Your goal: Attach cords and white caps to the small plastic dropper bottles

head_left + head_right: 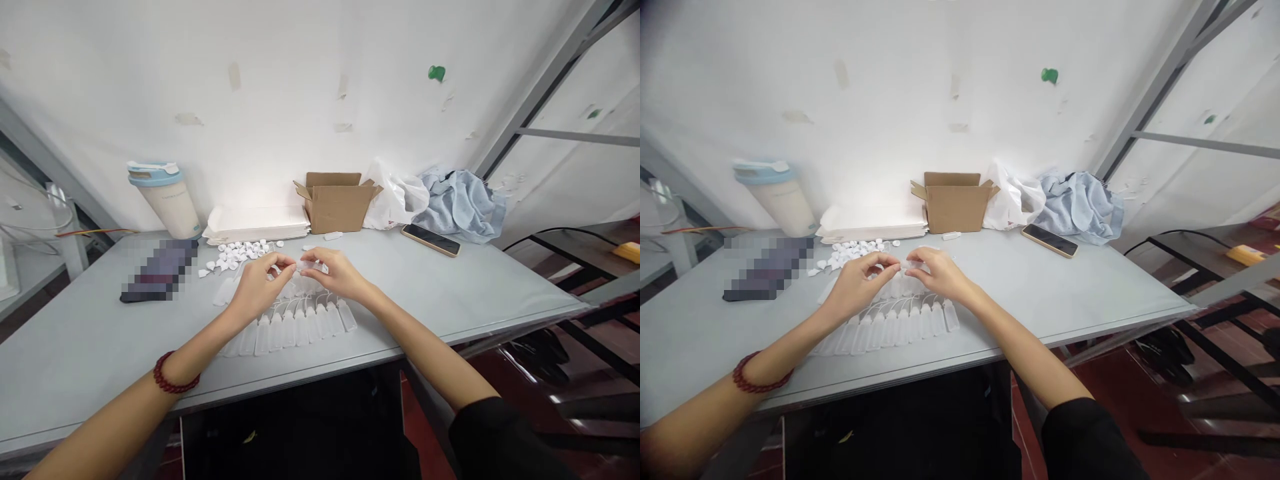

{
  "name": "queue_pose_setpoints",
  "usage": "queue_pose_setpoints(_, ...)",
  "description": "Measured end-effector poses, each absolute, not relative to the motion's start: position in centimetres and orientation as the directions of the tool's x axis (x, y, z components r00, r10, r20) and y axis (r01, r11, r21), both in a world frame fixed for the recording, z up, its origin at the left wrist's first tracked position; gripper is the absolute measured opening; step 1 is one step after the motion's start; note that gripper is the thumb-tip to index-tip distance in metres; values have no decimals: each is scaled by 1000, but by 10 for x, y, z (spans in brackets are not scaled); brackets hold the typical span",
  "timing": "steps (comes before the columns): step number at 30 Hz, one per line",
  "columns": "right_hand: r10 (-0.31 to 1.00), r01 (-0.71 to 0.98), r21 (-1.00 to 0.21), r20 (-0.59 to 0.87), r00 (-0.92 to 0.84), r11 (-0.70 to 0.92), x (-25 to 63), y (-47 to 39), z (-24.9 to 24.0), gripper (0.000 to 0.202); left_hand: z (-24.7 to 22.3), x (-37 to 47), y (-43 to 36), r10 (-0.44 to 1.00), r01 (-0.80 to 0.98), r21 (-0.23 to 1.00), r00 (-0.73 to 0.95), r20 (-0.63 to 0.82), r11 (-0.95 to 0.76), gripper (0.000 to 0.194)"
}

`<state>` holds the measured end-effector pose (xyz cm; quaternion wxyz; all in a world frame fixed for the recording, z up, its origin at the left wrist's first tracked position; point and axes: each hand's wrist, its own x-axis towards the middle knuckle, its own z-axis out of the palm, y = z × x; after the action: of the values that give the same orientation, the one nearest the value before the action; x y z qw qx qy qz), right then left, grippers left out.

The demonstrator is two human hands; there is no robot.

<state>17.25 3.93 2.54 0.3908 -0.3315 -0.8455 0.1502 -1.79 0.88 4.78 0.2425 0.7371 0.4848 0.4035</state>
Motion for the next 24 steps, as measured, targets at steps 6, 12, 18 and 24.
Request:
queue_pose_setpoints(6,667,412,-525,567,-483,745,172,37,27,15,47,-17,8,923,471,794,193,332,-384,26)
queue_pose_setpoints(12,646,390,-516,585,-490,763,173,36,29,13,46,-17,8,941,436,834,170,293,-339,27)
queue_pose_setpoints(18,632,375,-509,600,-491,775,173,35,29,14,51,-17,8,958,389,877,162,235,-281,27)
queue_pose_setpoints(24,612,386,-474,615,-497,791,171,34,26,13,54,-18,8,958,420,864,181,221,-279,23)
